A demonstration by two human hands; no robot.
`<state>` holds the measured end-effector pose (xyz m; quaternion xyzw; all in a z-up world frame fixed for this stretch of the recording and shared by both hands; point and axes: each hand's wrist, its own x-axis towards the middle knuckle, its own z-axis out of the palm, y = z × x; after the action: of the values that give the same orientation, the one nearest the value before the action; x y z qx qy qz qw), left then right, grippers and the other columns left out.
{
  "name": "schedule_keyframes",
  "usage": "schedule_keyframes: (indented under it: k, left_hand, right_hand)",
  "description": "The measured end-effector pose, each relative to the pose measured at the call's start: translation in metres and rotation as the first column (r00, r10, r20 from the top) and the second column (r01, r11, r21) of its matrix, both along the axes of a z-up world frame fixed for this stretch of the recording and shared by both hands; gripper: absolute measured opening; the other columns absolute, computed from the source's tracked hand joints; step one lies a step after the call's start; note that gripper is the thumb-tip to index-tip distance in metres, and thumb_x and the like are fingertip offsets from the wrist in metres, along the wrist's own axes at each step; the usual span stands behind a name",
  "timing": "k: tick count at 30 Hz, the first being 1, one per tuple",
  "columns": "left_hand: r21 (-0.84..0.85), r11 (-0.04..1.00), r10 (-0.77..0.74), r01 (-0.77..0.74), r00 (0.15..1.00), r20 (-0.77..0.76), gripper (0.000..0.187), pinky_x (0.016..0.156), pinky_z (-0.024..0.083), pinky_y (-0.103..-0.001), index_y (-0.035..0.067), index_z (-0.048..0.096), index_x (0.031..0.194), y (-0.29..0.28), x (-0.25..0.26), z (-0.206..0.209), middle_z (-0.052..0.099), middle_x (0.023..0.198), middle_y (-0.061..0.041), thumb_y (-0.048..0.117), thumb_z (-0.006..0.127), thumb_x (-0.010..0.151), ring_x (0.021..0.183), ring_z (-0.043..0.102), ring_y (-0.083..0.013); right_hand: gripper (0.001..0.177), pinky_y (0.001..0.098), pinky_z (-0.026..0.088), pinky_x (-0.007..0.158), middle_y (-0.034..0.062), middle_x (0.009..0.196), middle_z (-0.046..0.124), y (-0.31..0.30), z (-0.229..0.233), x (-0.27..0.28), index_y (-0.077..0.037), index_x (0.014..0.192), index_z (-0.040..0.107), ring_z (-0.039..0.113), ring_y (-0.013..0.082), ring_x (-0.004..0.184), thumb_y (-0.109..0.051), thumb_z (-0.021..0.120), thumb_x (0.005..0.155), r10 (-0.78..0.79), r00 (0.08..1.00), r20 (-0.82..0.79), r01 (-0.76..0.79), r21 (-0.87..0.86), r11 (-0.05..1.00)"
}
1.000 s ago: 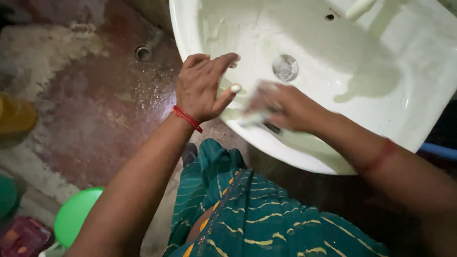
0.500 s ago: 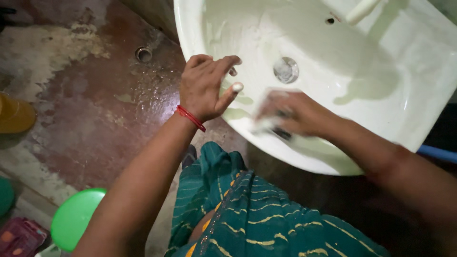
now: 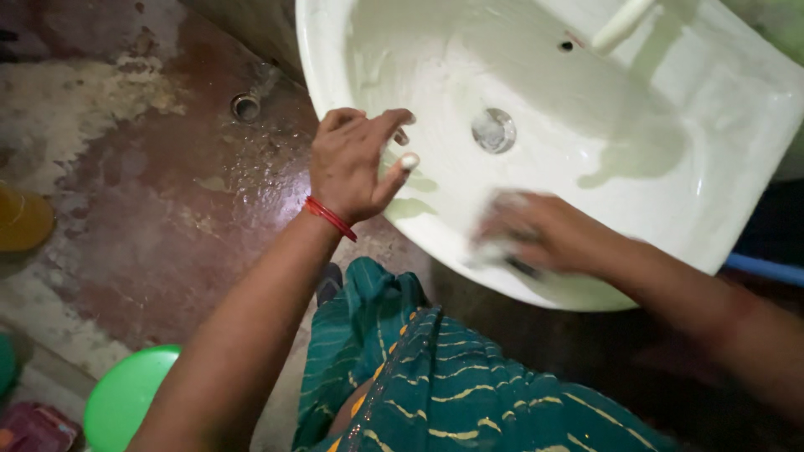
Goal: The person scrubs a white ceramic sink using a small cloth or sponge. They wipe the basin, the rim, and the area around the drain and faucet in a repetitive circular and back-and-forth motion.
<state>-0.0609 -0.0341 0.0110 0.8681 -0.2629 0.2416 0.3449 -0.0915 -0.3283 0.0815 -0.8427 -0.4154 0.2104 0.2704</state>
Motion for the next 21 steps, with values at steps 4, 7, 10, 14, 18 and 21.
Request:
schedule_keyframes:
  k: [4, 7, 10, 14, 18, 21]
  left_hand:
    - [0.038, 0.999, 0.031, -0.029, 0.999, -0.038, 0.040, 0.106, 0.044, -0.043, 0.016, 0.066, 0.128, -0.003, 0.002, 0.000, 0.074, 0.096, -0.008, 0.039, 0.040, 0.107, 0.091, 0.070, -0.0237]
    - [0.041, 0.999, -0.005, 0.006, 1.000, -0.031, 0.043, 0.105, 0.043, -0.043, 0.013, 0.064, 0.127, -0.001, -0.001, 0.002, 0.074, 0.094, -0.006, 0.044, 0.041, 0.108, 0.089, 0.070, -0.0245]
    - [0.001, 1.000, 0.010, -0.010, 0.999, -0.033, 0.042, 0.104, 0.044, -0.043, 0.014, 0.065, 0.124, -0.002, -0.003, 0.003, 0.074, 0.091, -0.005, 0.045, 0.041, 0.111, 0.087, 0.071, -0.0227]
    - [0.016, 0.999, 0.027, -0.027, 1.000, -0.001, 0.042, 0.100, 0.043, -0.043, 0.015, 0.067, 0.121, -0.003, 0.002, -0.001, 0.074, 0.089, -0.005, 0.046, 0.042, 0.108, 0.083, 0.070, -0.0229]
    - [0.053, 0.999, -0.004, 0.003, 1.000, 0.015, 0.039, 0.100, 0.043, -0.043, 0.014, 0.067, 0.115, -0.003, 0.002, -0.004, 0.074, 0.089, -0.007, 0.045, 0.044, 0.106, 0.080, 0.068, -0.0247]
    - [0.093, 0.996, -0.007, 0.003, 0.999, 0.043, 0.036, 0.102, 0.043, -0.044, 0.015, 0.067, 0.109, 0.001, 0.004, -0.002, 0.073, 0.092, -0.007, 0.042, 0.046, 0.108, 0.084, 0.067, -0.0259]
  right_hand:
    - [0.015, 0.0395, 0.061, 0.086, 0.0068, 0.110, 0.067, 0.080, -0.038, 0.054, -0.011, 0.103, 0.071, 0.071, 0.0262, 0.095, -0.006, 0.070, 0.089, -0.234, 0.971, 0.054, 0.233, 0.026, 0.972]
    - [0.032, 0.0441, 0.057, 0.082, 0.0103, 0.109, 0.065, 0.052, -0.033, 0.043, -0.014, 0.119, 0.074, 0.067, 0.0293, 0.095, -0.008, 0.071, 0.088, -0.032, 0.992, 0.118, 0.012, 0.169, 0.986]
    - [0.025, 0.0416, 0.057, 0.088, 0.0047, 0.111, 0.068, -0.017, -0.008, 0.004, -0.019, 0.112, 0.076, 0.068, 0.0252, 0.104, -0.010, 0.066, 0.090, 0.080, 0.997, -0.015, -0.080, -0.004, 0.997]
    - [0.027, 0.0423, 0.056, 0.095, 0.0016, 0.111, 0.073, -0.055, 0.012, -0.019, -0.022, 0.107, 0.079, 0.069, 0.0220, 0.109, -0.016, 0.067, 0.084, 0.020, 0.993, -0.116, -0.024, -0.031, 0.999]
    - [0.025, 0.0436, 0.058, 0.087, 0.0058, 0.103, 0.070, -0.001, -0.034, 0.019, -0.017, 0.113, 0.075, 0.068, 0.0221, 0.096, -0.020, 0.060, 0.093, -0.057, 0.995, -0.084, 0.062, 0.058, 0.996]
    - [0.036, 0.0431, 0.058, 0.091, 0.0072, 0.114, 0.069, 0.059, -0.055, 0.062, -0.013, 0.116, 0.072, 0.070, 0.0239, 0.102, -0.018, 0.062, 0.082, -0.230, 0.936, -0.267, 0.281, 0.173, 0.944]
